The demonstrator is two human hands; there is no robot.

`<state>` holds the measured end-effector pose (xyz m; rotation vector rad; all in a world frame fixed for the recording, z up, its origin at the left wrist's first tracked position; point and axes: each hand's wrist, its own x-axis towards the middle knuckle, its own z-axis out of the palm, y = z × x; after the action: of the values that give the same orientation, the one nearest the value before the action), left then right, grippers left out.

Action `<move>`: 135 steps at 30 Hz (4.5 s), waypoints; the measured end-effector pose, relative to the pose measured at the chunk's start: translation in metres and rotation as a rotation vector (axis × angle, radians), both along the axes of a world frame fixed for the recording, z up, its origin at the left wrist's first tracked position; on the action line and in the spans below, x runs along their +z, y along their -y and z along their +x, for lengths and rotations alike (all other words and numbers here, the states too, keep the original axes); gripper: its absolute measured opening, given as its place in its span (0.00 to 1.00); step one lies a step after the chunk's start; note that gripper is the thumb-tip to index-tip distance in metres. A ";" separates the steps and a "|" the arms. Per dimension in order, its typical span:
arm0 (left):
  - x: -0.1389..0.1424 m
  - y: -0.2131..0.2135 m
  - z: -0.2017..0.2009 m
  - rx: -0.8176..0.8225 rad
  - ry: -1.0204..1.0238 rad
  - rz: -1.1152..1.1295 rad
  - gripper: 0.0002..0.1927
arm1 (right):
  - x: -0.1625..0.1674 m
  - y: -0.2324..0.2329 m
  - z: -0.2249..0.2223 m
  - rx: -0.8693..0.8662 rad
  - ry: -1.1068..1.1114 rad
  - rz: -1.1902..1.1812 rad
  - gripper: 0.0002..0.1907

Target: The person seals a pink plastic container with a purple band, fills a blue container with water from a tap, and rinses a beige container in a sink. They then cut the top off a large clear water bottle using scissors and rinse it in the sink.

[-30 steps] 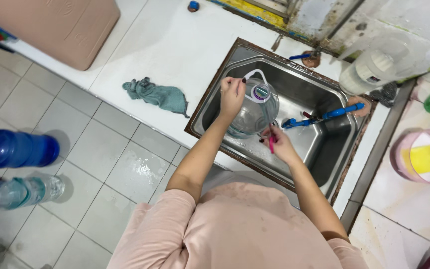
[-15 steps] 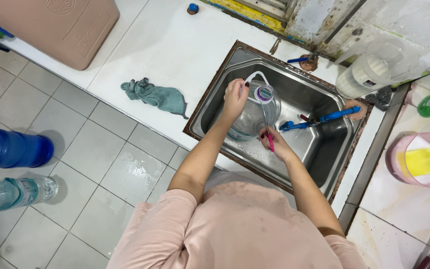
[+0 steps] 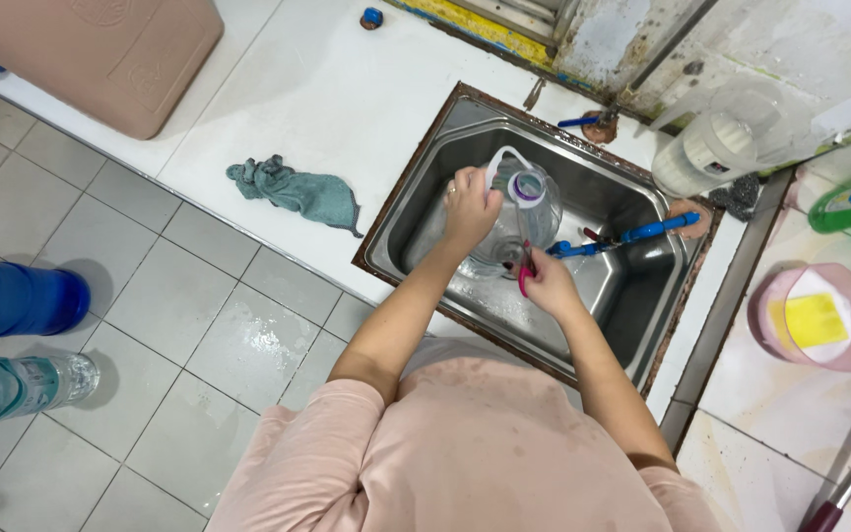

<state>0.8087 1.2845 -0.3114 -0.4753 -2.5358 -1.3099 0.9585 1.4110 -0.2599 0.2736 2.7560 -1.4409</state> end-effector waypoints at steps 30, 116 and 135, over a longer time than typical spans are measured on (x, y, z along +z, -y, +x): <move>0.005 -0.017 0.007 -0.042 0.086 0.239 0.21 | -0.002 0.007 -0.002 -0.195 -0.252 0.539 0.17; -0.073 0.011 0.141 -0.864 0.016 -0.393 0.39 | 0.029 -0.009 0.131 0.030 0.911 0.138 0.25; -0.063 0.018 0.139 -0.890 0.067 -0.328 0.35 | 0.003 0.002 0.137 0.153 0.657 -0.037 0.11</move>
<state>0.9479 1.2669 -0.3745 -1.8017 -2.6830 -1.1045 1.0959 1.4089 -0.2569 0.4321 2.1655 -1.1051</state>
